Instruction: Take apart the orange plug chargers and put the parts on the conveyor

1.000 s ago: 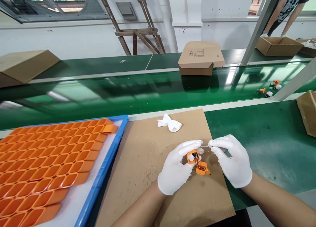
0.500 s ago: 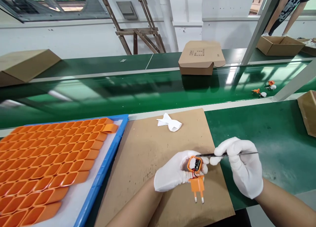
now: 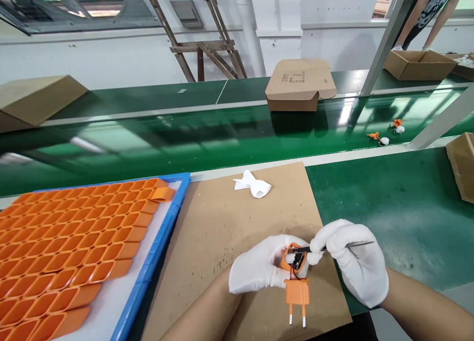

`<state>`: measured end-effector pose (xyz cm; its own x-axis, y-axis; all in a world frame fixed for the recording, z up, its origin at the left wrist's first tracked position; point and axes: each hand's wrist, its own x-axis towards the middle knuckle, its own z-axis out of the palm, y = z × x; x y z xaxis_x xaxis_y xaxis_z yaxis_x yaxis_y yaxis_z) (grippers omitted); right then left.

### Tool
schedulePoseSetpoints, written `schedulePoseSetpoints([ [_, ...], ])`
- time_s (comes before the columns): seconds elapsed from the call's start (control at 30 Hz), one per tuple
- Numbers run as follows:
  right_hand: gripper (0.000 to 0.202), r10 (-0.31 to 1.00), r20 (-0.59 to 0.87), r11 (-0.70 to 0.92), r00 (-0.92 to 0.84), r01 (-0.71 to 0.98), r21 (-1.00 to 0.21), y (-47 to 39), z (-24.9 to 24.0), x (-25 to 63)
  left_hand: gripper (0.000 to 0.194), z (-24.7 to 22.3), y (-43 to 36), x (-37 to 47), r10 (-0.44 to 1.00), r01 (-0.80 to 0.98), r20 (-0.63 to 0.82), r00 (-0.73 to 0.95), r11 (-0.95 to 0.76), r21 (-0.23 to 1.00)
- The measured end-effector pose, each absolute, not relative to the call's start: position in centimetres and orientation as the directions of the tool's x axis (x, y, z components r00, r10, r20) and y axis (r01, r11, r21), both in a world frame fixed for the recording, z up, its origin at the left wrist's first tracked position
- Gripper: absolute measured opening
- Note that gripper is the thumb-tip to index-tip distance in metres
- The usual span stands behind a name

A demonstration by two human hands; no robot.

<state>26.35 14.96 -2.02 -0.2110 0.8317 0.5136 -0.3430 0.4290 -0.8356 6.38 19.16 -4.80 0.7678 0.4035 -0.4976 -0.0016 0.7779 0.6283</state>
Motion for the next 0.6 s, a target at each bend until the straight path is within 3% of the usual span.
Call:
schedulePoseSetpoints([
  [0.3, 0.02, 0.861, 0.478, 0.391, -0.174, -0.376, -0.84, 15.0, -1.4, 25.8, 0.047, -4.4, 19.0, 6.1, 0.429, -0.017, -0.473, 0.769, 0.754, 0.657],
  [0.4, 0.012, 0.905, 0.42, 0.421, 0.07, -0.292, -0.859, 16.0, -0.8, 26.2, 0.051, -4.3, 19.0, 6.1, 0.477, -0.06, -0.395, 0.785, 0.693, 0.718],
  [0.5, 0.003, 0.846, 0.41, 0.447, 0.342, -0.035, -0.894, 17.5, -0.9, 27.1, 0.046, -4.2, 19.4, 6.2, 0.677, -0.05, -0.197, 0.709, 0.327, 0.944],
  [0.6, 0.012, 0.857, 0.37, 0.282, 0.359, 0.275, -0.919, 18.6, -2.0, 27.9, 0.036, -4.1, 19.4, 6.5, 0.821, 0.092, -0.009, 0.571, -0.053, 0.994],
])
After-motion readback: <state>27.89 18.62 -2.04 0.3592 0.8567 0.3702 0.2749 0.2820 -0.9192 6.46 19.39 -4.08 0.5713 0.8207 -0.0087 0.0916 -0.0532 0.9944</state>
